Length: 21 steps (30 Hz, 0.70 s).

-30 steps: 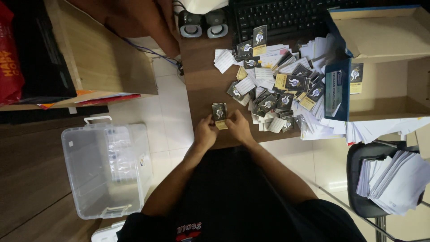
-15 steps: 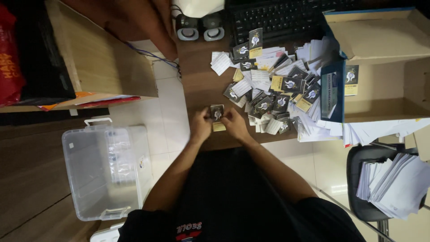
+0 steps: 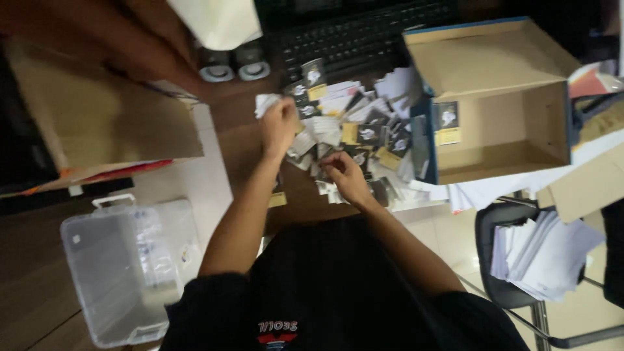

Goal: Sort small packaged items and place them into a box.

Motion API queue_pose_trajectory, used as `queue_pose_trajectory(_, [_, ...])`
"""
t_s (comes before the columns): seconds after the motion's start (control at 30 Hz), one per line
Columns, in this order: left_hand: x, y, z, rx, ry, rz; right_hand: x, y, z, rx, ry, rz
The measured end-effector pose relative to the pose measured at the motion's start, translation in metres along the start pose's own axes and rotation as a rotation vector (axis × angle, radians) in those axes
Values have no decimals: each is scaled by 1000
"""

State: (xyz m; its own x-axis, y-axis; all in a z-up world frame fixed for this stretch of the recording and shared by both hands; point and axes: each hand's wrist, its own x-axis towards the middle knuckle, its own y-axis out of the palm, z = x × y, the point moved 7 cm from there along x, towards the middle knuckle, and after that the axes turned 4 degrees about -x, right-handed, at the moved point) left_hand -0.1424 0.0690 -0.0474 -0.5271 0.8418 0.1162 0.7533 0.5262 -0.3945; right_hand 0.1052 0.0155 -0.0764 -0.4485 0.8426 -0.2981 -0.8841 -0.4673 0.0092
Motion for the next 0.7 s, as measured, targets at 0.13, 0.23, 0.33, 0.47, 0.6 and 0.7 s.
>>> queue_pose_trajectory(0.13, [50, 30, -54, 143, -30, 12, -9, -39, 10, 24, -21, -15])
queue_pose_trajectory(0.23, [72, 57, -46, 307, 18, 11, -16, -67, -3, 15, -15, -41])
queue_pose_trajectory(0.33, [76, 74, -45, 400, 122, 23, -27, -84, -4, 79, 40, -21])
queue_pose_trajectory(0.47, [58, 79, -72, 392, 111, 25, -34, -99, 5, 62, 72, -35])
queue_pose_trajectory(0.6, [20, 87, -75, 327, 143, 68, -21, -100, 7, 29, 14, 10])
queue_pose_trajectory(0.7, [-19, 65, -112, 160, 261, 52, -10, -99, 13, 82, -64, 50])
